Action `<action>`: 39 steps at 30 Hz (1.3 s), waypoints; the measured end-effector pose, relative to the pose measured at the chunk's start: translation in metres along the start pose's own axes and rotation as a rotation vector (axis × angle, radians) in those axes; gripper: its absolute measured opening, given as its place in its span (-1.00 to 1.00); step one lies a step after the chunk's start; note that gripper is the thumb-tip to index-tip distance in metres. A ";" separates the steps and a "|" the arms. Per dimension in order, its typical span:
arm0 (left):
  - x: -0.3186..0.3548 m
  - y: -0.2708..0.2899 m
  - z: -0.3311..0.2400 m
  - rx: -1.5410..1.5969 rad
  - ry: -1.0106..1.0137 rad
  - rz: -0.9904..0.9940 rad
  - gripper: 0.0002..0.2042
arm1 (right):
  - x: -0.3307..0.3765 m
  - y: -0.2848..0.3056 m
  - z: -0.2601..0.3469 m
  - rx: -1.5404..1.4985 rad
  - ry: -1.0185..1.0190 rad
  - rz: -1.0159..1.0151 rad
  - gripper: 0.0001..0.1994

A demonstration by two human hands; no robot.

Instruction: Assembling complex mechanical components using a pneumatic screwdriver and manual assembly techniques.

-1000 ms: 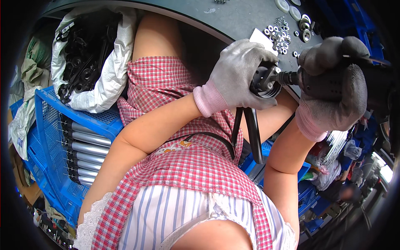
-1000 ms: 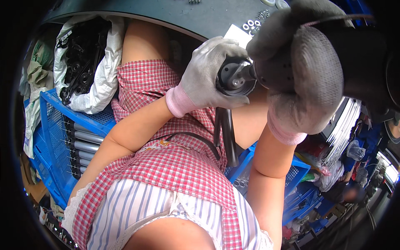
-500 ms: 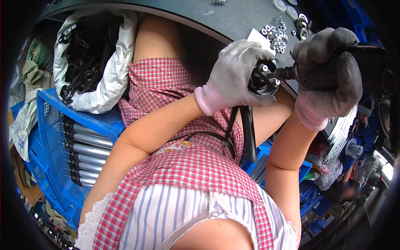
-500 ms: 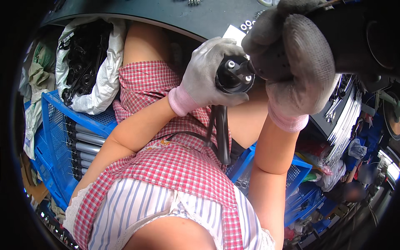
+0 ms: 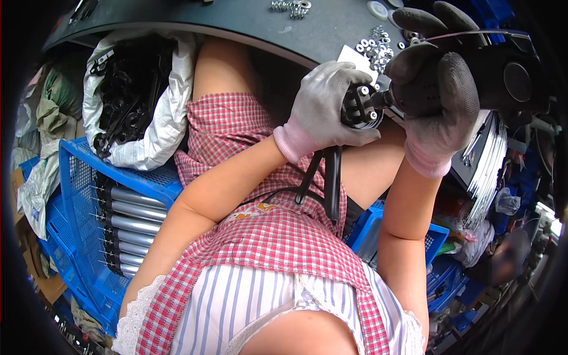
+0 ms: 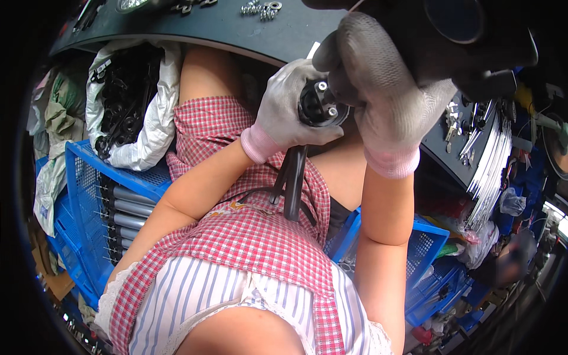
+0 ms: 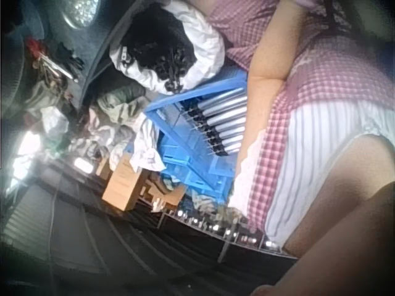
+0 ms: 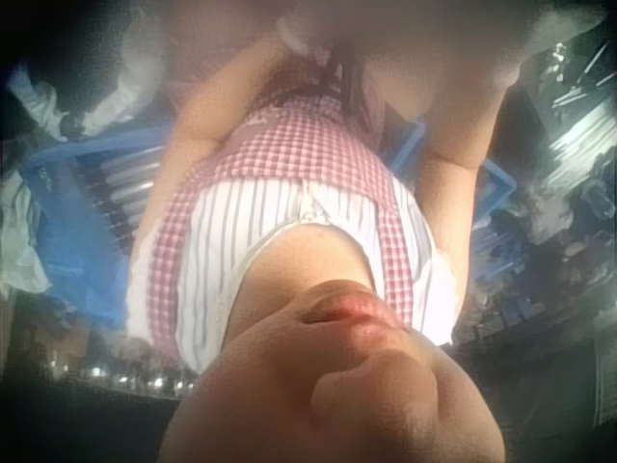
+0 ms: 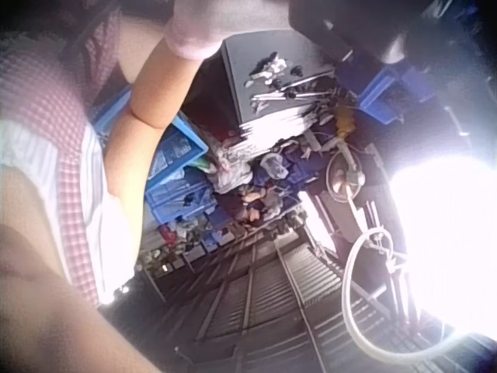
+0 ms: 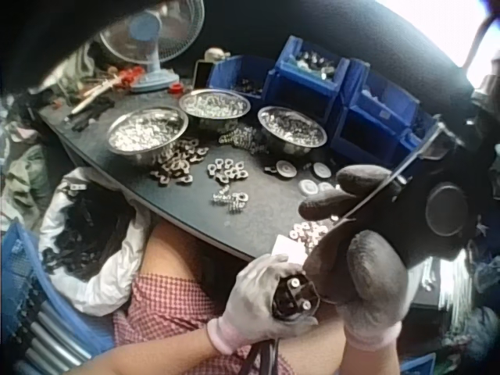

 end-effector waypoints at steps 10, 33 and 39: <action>0.014 0.001 0.002 -0.132 0.021 0.059 -0.17 | 0.018 0.188 0.000 0.898 -0.366 -0.604 -0.48; 0.162 -0.094 0.202 -0.278 0.318 0.622 -0.71 | 0.225 -0.054 -0.158 -0.602 -1.089 -0.418 -0.82; 0.151 -0.076 0.203 -0.027 0.451 0.593 -0.70 | 0.201 -0.057 -0.132 -0.265 -1.017 -0.155 -0.80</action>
Point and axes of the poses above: each hand's wrist, its own x-axis away from the middle knuckle, its own y-axis out of the back of the hand, z = x × y, the point moved 9 cm from there along -x, towards the middle knuckle, and after that the axes turned 3 degrees about -x, right-handed, at the moved point
